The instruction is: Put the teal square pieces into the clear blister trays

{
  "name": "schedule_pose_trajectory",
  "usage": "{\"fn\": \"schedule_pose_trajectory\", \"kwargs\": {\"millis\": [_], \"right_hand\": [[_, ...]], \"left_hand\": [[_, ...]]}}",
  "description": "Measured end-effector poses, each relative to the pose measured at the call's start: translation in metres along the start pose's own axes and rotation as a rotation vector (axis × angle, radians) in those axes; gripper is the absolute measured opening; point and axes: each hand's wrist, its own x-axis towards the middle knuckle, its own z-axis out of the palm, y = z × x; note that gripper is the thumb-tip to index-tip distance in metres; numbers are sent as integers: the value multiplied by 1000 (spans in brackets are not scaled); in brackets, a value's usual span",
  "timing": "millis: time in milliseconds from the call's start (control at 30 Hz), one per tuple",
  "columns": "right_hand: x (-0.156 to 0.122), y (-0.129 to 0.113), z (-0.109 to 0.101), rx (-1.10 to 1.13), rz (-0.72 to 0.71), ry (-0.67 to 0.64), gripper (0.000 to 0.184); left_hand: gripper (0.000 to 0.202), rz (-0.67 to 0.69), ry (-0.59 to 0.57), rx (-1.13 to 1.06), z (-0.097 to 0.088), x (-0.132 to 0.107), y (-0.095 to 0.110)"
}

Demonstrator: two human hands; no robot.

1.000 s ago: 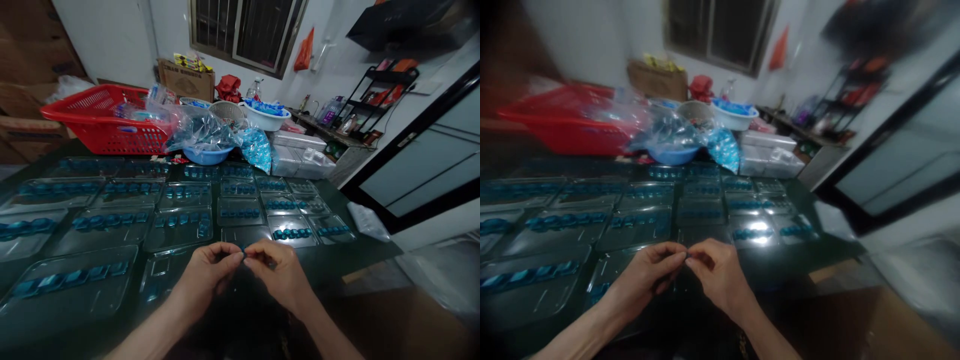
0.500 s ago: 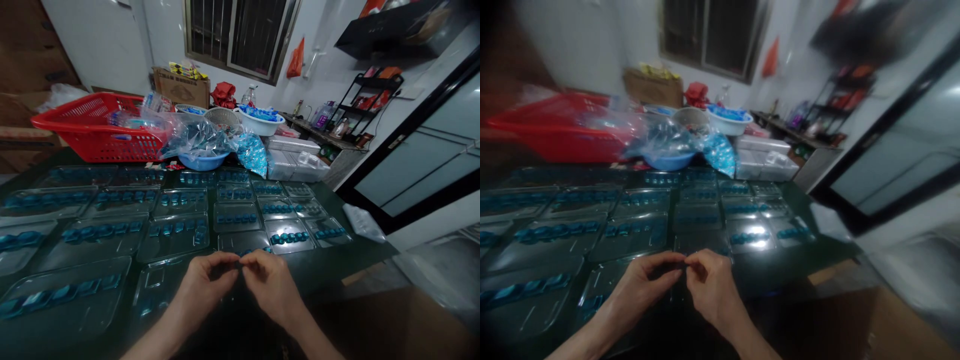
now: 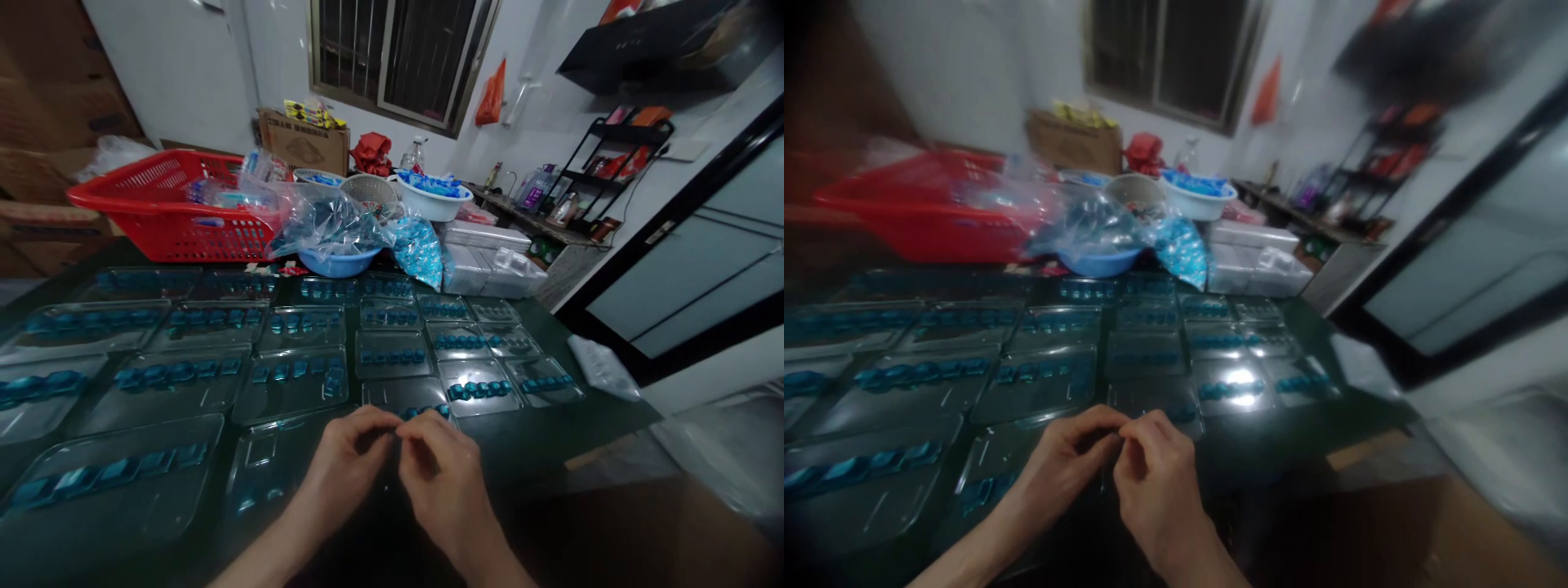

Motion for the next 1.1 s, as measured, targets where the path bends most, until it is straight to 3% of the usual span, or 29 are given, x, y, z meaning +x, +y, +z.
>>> {"fn": "schedule_pose_trajectory", "kwargs": {"millis": [67, 167, 233, 400, 633, 733, 833, 933, 1033, 1100], "right_hand": [[-2, -2, -5, 52, -8, 8, 18], [-5, -3, -14, 100, 21, 55, 24], [-7, -3, -17, 109, 50, 44, 26], [-10, 3, -19, 188, 91, -24, 21], [-15, 6, -22, 337, 291, -67, 11], [-13, 14, -35, 328, 344, -43, 11], [1, 46, -67, 117, 392, 110, 20], [28, 102, -113, -157, 420, 314, 32], [61, 163, -150, -282, 451, 354, 33], [80, 196, -164, -366, 481, 342, 28]], "left_hand": [[13, -119, 2, -111, 1, 1, -3], [19, -386, -68, -442, 2, 1, -10], [20, -457, -121, -610, 3, 1, -14], [18, -428, -154, -669, 11, -2, -12], [17, -248, -30, -238, 20, 0, 2], [21, -411, -116, -404, 20, 4, -1], [24, -608, -161, -649, 16, 8, -10], [24, -763, -33, -747, 9, 11, -13], [24, -842, 55, -766, 2, 13, -8], [28, -874, 82, -778, -2, 15, -6]]}}
